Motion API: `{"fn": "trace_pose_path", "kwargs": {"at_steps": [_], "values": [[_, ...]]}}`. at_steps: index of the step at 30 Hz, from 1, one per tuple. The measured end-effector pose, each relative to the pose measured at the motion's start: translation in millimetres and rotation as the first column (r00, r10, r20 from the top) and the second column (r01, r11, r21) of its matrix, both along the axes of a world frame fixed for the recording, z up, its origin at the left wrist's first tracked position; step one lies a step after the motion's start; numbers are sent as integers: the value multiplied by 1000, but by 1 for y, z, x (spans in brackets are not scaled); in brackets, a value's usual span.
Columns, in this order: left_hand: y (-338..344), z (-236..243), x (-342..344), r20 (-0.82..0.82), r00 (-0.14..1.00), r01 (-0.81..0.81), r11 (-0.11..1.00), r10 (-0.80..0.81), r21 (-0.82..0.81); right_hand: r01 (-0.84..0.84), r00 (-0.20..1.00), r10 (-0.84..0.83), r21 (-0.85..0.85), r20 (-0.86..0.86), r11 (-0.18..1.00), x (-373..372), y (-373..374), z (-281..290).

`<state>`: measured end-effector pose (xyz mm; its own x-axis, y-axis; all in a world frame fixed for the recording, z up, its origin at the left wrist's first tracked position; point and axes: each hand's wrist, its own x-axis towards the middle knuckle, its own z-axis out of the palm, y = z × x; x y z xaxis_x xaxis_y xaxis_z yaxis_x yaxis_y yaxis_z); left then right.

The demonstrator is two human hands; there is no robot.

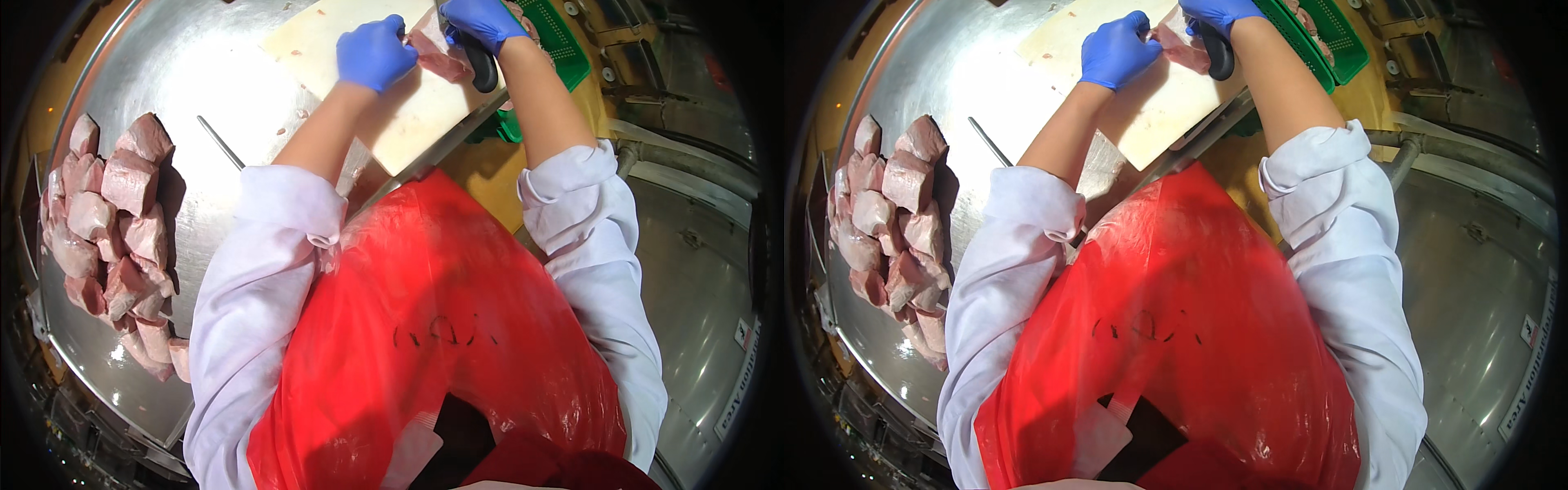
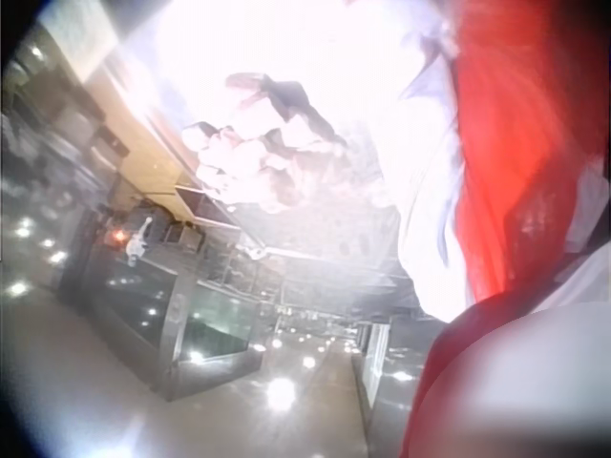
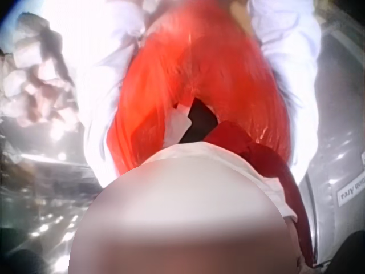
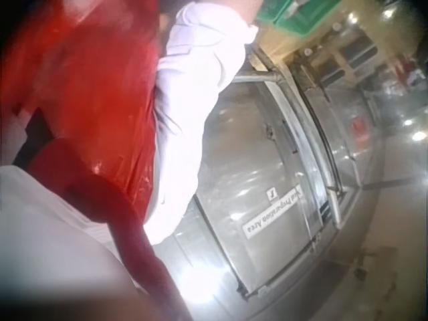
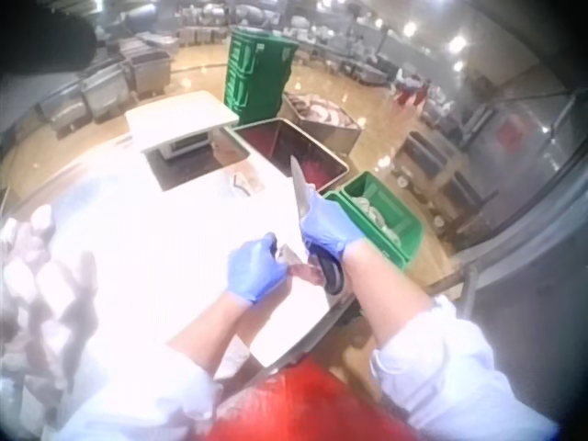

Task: The person cuts large pieces of raw meat into smaller portions using a knife on a cutting board. The cut pieces are placed into green baskets while the remaining meat is kept on the metal counter.

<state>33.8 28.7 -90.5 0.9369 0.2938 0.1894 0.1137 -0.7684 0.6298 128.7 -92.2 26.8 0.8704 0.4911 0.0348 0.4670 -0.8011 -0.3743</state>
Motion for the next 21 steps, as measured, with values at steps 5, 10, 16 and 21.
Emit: {"fn": "trace_pose_path", "kwargs": {"at_steps": [5,10,16,21], "values": [[6,-5,-4,75,997,39,990,-29,-135,-114,993,111,-189,-26,975,32,-15,-45],[8,-9,-9,111,994,30,987,-13,-155,-79,963,12,-240,-269,968,-35,0,-28],[5,-12,-10,181,983,32,991,-8,-128,-111,967,46,-257,-249,960,-99,-15,0],[0,-4,-10,211,976,-10,981,52,-196,-154,973,93,-293,-210,944,-124,-42,-6]]}}
